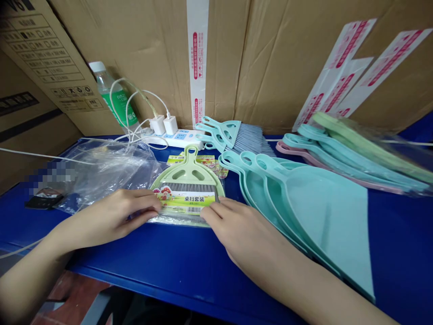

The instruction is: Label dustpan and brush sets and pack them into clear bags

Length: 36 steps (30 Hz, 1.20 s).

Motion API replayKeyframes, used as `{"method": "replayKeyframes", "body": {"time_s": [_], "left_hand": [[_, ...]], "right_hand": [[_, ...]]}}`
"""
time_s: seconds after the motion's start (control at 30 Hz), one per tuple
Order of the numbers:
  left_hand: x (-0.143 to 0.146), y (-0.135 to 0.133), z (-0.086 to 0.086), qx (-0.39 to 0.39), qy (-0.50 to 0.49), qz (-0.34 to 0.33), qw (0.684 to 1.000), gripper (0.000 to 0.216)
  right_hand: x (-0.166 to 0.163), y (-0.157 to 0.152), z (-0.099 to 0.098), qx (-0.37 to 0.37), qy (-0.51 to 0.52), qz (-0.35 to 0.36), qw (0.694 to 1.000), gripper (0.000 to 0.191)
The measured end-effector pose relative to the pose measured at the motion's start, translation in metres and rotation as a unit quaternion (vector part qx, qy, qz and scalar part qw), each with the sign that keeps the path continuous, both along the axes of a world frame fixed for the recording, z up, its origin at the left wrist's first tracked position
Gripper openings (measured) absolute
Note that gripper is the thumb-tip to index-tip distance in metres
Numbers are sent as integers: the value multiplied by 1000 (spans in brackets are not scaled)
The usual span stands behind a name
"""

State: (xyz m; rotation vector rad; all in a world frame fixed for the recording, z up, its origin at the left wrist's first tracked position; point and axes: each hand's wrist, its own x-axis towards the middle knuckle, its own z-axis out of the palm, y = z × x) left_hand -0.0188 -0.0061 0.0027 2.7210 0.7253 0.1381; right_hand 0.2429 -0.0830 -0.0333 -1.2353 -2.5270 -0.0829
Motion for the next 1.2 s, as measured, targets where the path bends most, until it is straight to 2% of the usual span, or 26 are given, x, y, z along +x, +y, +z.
{"method": "replayKeyframes", "body": {"time_s": [0.53,0.73,0.97,1.1,1.2], "left_hand": [[2,-1,-4,34,18,17,999,25],[3,1,-5,96,54,39,993,18],[5,2,-4,153,44,40,986,18],[4,3,-5,164,67,69,982,16],[5,3,-4,161,110,117,974,15]], "right_hand": [[-6,0,1,31,-17,-21,999,42],[-6,3,1,42,-4,-15,999,40],[-6,1,1,34,-5,-16,999,42],[-5,2,-1,23,2,-19,1000,44],[-4,3,-3,31,15,-18,999,42]]}}
